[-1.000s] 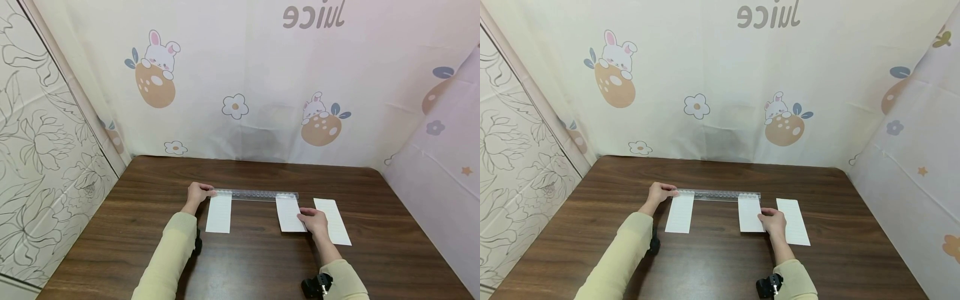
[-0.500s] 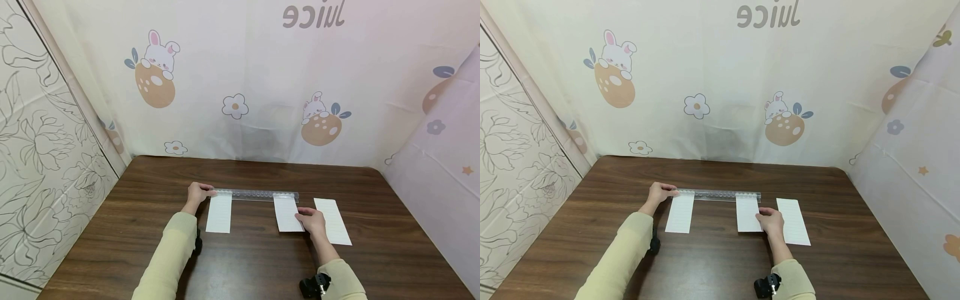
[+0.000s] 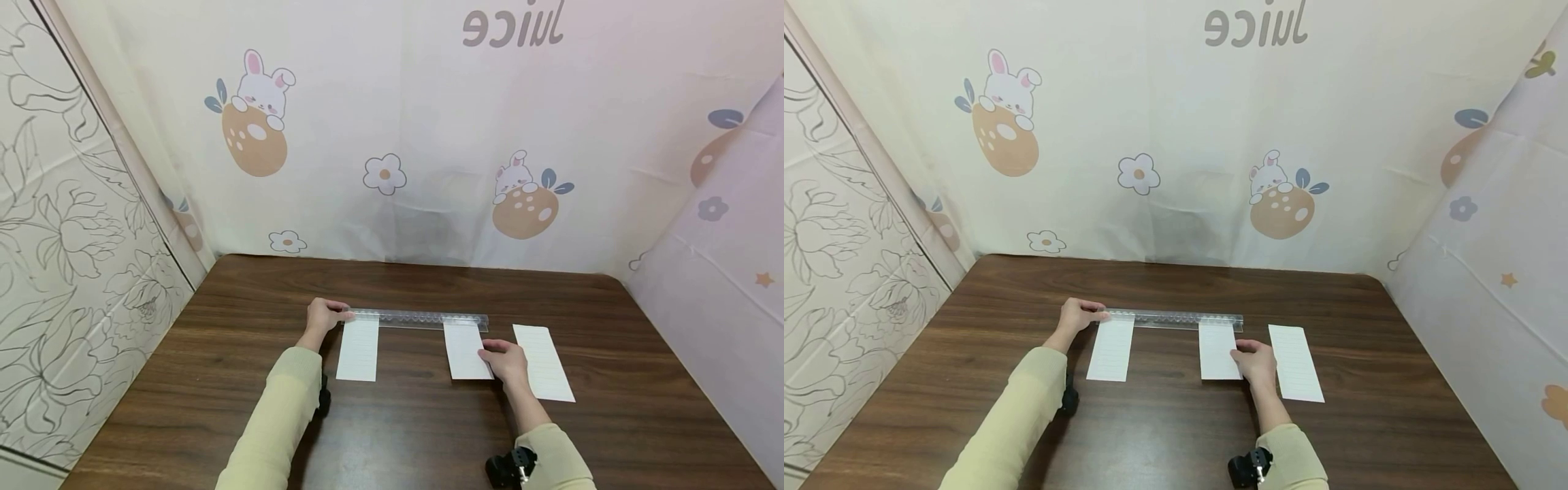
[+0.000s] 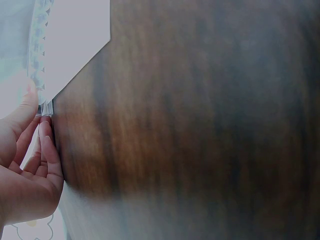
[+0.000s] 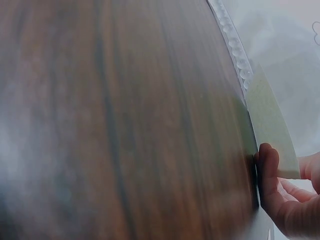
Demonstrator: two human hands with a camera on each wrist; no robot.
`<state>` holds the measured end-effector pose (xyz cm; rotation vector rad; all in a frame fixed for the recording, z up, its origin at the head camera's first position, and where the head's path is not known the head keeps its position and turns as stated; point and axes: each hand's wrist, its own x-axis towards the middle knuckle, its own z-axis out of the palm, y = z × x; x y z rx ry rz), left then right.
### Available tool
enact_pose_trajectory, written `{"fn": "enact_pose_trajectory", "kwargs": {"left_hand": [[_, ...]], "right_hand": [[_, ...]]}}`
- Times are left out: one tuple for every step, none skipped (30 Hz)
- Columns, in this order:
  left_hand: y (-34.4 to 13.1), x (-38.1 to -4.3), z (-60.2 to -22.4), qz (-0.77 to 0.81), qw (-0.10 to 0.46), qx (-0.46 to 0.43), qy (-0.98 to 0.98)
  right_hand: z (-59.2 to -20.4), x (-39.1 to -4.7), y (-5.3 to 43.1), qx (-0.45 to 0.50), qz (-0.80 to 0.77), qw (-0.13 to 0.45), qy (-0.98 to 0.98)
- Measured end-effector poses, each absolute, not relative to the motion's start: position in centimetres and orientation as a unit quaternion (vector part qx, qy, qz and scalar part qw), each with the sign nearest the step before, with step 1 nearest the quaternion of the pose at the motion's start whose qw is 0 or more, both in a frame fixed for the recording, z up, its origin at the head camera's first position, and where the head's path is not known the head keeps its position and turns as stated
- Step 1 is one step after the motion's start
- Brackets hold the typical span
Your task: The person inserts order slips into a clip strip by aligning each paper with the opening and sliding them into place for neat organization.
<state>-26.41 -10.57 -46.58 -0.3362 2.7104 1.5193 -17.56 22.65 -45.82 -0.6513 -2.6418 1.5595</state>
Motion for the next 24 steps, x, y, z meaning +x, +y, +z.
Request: {"fn": "enact_pose_trajectory", "kwargs": {"left_hand": [[-10.6, -26.4, -46.6, 0.487, 0.008, -0.107, 0.867], [-10.6, -26.4, -46.6, 0.488, 0.009, -0.107, 0.866], [-10.6, -26.4, -46.6, 0.488, 0.009, -0.108, 0.866], [-10.5, -26.3, -46.6, 0.488, 0.009, -0.108, 0.866], [-10.5, -26.3, -46.6, 0.489, 0.009, -0.108, 0.866], [-10.5, -26.3, -46.6, 0.489, 0.009, -0.108, 0.865], [-10.5, -26.3, -46.6, 0.489, 0.010, -0.109, 0.865], [-10.5, -26.3, -46.6, 0.489, 0.010, -0.110, 0.865], [-10.5, -26.3, -46.6, 0.490, 0.011, -0.111, 0.865], [-10.5, -26.3, -46.6, 0.491, 0.011, -0.111, 0.864], [-10.5, -26.3, -46.6, 0.491, 0.012, -0.112, 0.864], [-10.5, -26.3, -46.6, 0.491, 0.012, -0.113, 0.863], [-10.5, -26.3, -46.6, 0.492, 0.013, -0.113, 0.863], [-10.5, -26.3, -46.5, 0.493, 0.013, -0.113, 0.863], [-10.5, -26.3, -46.5, 0.493, 0.012, -0.113, 0.862], [-10.5, -26.3, -46.5, 0.494, 0.012, -0.113, 0.862], [-10.5, -26.3, -46.5, 0.494, 0.012, -0.112, 0.862], [-10.5, -26.3, -46.5, 0.494, 0.012, -0.112, 0.862], [-10.5, -26.3, -46.5, 0.494, 0.012, -0.111, 0.862], [-10.5, -26.3, -46.5, 0.494, 0.013, -0.111, 0.862], [-10.5, -26.3, -46.5, 0.494, 0.013, -0.112, 0.862], [-10.5, -26.3, -46.5, 0.494, 0.013, -0.111, 0.862], [-10.5, -26.3, -46.5, 0.492, 0.013, -0.112, 0.863], [-10.5, -26.3, -46.4, 0.491, 0.013, -0.112, 0.864]], "right_hand": [[-45.8, -17.5, 22.6, -0.206, 0.497, 0.003, -0.843], [-45.8, -17.5, 22.5, -0.205, 0.497, 0.003, -0.843], [-45.8, -17.4, 22.5, -0.204, 0.496, 0.004, -0.844], [-45.7, -17.4, 22.4, -0.203, 0.496, 0.005, -0.844], [-45.7, -17.4, 22.3, -0.203, 0.496, 0.004, -0.844], [-45.7, -17.3, 22.2, -0.204, 0.497, 0.004, -0.843], [-45.7, -17.3, 22.1, -0.204, 0.497, 0.004, -0.843], [-45.7, -17.3, 22.1, -0.206, 0.496, 0.004, -0.843], [-45.8, -17.3, 22.0, -0.207, 0.496, 0.004, -0.843], [-45.8, -17.3, 22.0, -0.209, 0.496, 0.004, -0.843], [-45.9, -17.3, 21.9, -0.210, 0.495, 0.004, -0.843], [-45.9, -17.4, 21.9, -0.211, 0.494, 0.005, -0.843], [-46.0, -17.4, 21.8, -0.212, 0.493, 0.006, -0.844], [-46.0, -17.4, 21.8, -0.213, 0.492, 0.008, -0.844], [-46.0, -17.4, 21.7, -0.212, 0.491, 0.010, -0.845], [-46.0, -17.4, 21.7, -0.212, 0.490, 0.012, -0.845], [-46.0, -17.4, 21.6, -0.212, 0.490, 0.013, -0.846], [-46.0, -17.4, 21.6, -0.211, 0.489, 0.014, -0.846], [-46.0, -17.5, 21.5, -0.210, 0.487, 0.014, -0.847], [-46.0, -17.5, 21.5, -0.210, 0.487, 0.014, -0.848], [-46.1, -17.5, 21.4, -0.209, 0.487, 0.014, -0.848], [-46.0, -17.5, 21.4, -0.210, 0.488, 0.012, -0.847], [-46.0, -17.5, 21.4, -0.210, 0.489, 0.010, -0.847], [-46.0, -17.5, 21.3, -0.210, 0.490, 0.009, -0.846]]}}
